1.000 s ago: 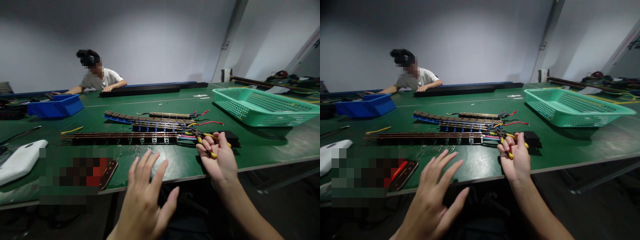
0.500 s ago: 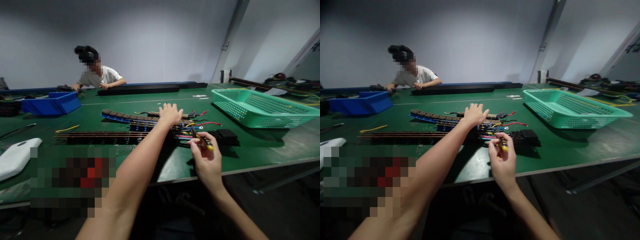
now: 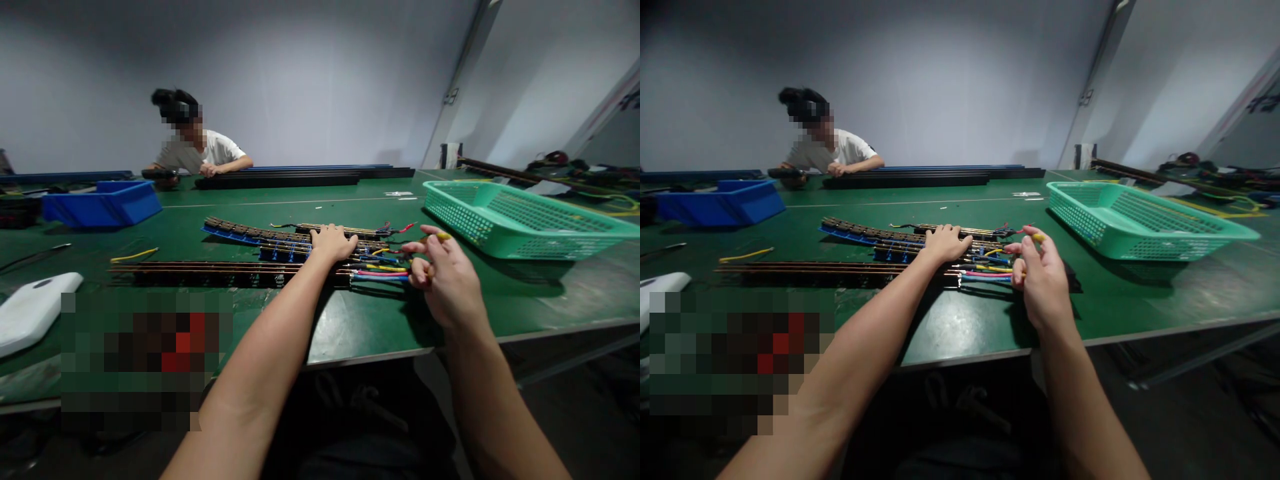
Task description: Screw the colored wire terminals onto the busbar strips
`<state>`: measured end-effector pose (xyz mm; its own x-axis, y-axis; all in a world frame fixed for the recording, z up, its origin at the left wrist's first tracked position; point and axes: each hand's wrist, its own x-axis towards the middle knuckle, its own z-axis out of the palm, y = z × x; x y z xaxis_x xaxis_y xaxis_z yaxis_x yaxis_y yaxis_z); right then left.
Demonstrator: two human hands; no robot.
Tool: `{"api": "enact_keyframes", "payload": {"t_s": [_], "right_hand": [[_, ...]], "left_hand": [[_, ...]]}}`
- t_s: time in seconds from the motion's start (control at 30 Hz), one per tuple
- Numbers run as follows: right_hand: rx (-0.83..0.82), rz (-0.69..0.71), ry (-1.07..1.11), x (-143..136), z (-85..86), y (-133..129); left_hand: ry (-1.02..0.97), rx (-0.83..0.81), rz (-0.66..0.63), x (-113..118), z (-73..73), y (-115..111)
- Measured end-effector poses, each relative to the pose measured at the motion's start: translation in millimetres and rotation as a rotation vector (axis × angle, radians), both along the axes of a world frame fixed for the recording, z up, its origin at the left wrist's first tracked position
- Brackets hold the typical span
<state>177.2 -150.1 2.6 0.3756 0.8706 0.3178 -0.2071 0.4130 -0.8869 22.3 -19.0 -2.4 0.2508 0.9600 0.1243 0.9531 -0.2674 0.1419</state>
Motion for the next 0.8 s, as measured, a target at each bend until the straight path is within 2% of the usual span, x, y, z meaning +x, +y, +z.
{"api": "enact_keyframes", "payload": {"t_s": [0.07, 0.2, 0.37, 0.47, 0.6, 0.67, 0.73, 0.8], "right_hand": [[-0.013, -0.021, 0.062, 5.6, -0.4, 4.7], [0.069, -0.1, 0.086, 5.8, -4.4, 2.2], [0.037, -0.024, 0.0, 6.2, -3.8, 7.5], [-0.018, 0.03, -0.263, 7.1, -5.5, 9.3], [-0.01, 0.068, -0.873, 2.5, -12.4, 5.9], [-0.003, 0.085, -1.01, -1.9, -15.3, 5.3], [0.004, 0.046, -0.929, -5.8, -15.8, 5.4], [0.011, 0.0, -0.662, -8.0, -12.1, 3.9]], "left_hand": [[0.001, -0.005, -0.001, -0.9, 1.2, 0.0], [0.004, -0.005, -0.007, -1.9, 2.2, 0.9], [0.015, -0.005, -0.011, -2.2, 1.6, 1.7], [0.012, 0.013, -0.006, -2.0, 0.4, 0.9], [0.009, 0.027, 0.0, -1.6, 0.1, -0.4], [0.01, 0.018, -0.001, -1.7, 0.8, -1.0], [0.012, 0.011, -0.002, -1.9, 1.6, -1.3], [0.013, 0.005, -0.001, -2.1, 1.8, -1.1]]}}
